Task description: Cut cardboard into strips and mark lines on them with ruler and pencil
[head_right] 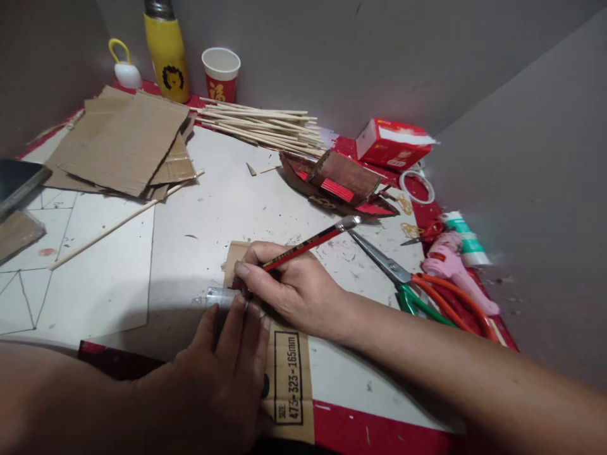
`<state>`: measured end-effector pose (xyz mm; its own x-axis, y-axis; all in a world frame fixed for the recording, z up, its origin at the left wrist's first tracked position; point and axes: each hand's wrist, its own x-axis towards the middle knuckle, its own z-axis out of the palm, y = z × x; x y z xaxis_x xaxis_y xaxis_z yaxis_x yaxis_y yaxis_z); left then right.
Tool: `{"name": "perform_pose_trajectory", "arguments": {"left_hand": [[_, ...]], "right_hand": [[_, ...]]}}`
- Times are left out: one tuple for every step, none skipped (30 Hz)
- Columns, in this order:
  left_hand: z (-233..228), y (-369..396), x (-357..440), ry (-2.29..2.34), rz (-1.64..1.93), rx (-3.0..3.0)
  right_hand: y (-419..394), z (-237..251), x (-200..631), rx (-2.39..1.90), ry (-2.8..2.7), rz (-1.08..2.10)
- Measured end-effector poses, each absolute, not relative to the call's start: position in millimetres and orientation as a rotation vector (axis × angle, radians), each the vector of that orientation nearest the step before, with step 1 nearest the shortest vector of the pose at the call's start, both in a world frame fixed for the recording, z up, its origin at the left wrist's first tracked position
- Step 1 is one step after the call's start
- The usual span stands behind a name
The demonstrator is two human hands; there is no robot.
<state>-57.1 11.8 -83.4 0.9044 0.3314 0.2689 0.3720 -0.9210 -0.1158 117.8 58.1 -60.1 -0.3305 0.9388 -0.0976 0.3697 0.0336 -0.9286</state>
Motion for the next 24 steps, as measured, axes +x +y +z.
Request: {"name": "perform_pose_trajectory", "arguments": {"left_hand": [[-83,12,-57,-0.536,-0.367,-2.905],[-82,12,-57,-0.536,-0.368,-2.907],[-82,12,-57,-0.539,-0.367,-2.908],[-81,12,-57,-0.545,-0.363,-2.911],[-81,11,-57,-0.549,-0.357,-2.915],[-80,11,-57,-0.552,-0.350,-2.920],[-80,11,-57,-0.554,-0.344,-2.923],[-80,11,-57,-0.559,-0.344,-2.922],[-80,11,-56,-0.566,-0.349,-2.918],[-79,11,-56,-0.577,-0.357,-2.912],[-79,12,-56,-0.587,-0.365,-2.905],[-80,12,-56,-0.591,-0.369,-2.900],[-80,12,-56,-0.589,-0.367,-2.898],[-80,13,-56,-0.585,-0.359,-2.899],[-80,13,-57,-0.581,-0.347,-2.902],[-81,13,-57,-0.579,-0.334,-2.903],[-81,13,-57,-0.579,-0.323,-2.903],[-81,13,-57,-0.582,-0.314,-2.900],[-81,13,-57,-0.582,-0.311,-2.897],[-81,13,-57,-0.581,-0.310,-2.893],[-81,13,-57,-0.576,-0.311,-2.890],[-80,13,-57,-0.573,-0.311,-2.888],[-79,14,-57,-0.574,-0.313,-2.887],[-79,14,-57,-0.577,-0.317,-2.885]], "right_hand": [[59,-59,117,-1.324,-1.736,1.315],[61,-59,117,-1.322,-1.733,1.331],[62,-58,116,-1.314,-1.738,1.338],[64,-56,116,-1.305,-1.750,1.340],[66,-55,116,-1.293,-1.762,1.340],[68,-54,115,-1.284,-1.776,1.343],[70,-52,115,-1.275,-1.787,1.351],[72,-51,115,-1.268,-1.795,1.366],[74,-49,115,-1.267,-1.799,1.387],[75,-48,115,-1.271,-1.801,1.407],[76,-47,116,-1.277,-1.804,1.420],[76,-46,116,-1.287,-1.813,1.426],[76,-46,117,-1.299,-1.822,1.419],[76,-45,119,-1.314,-1.835,1.405],[76,-45,120,-1.327,-1.851,1.386],[75,-44,122,-1.342,-1.868,1.367],[74,-44,124,-1.354,-1.887,1.350],[73,-44,125,-1.361,-1.908,1.332],[72,-43,127,-1.367,-1.929,1.312],[71,-43,128,-1.367,-1.949,1.292],[70,-43,129,-1.367,-1.966,1.270],[70,-42,130,-1.370,-1.982,1.246],[69,-41,131,-1.377,-2.000,1.221],[68,-40,132,-1.388,-2.020,1.194]]}}
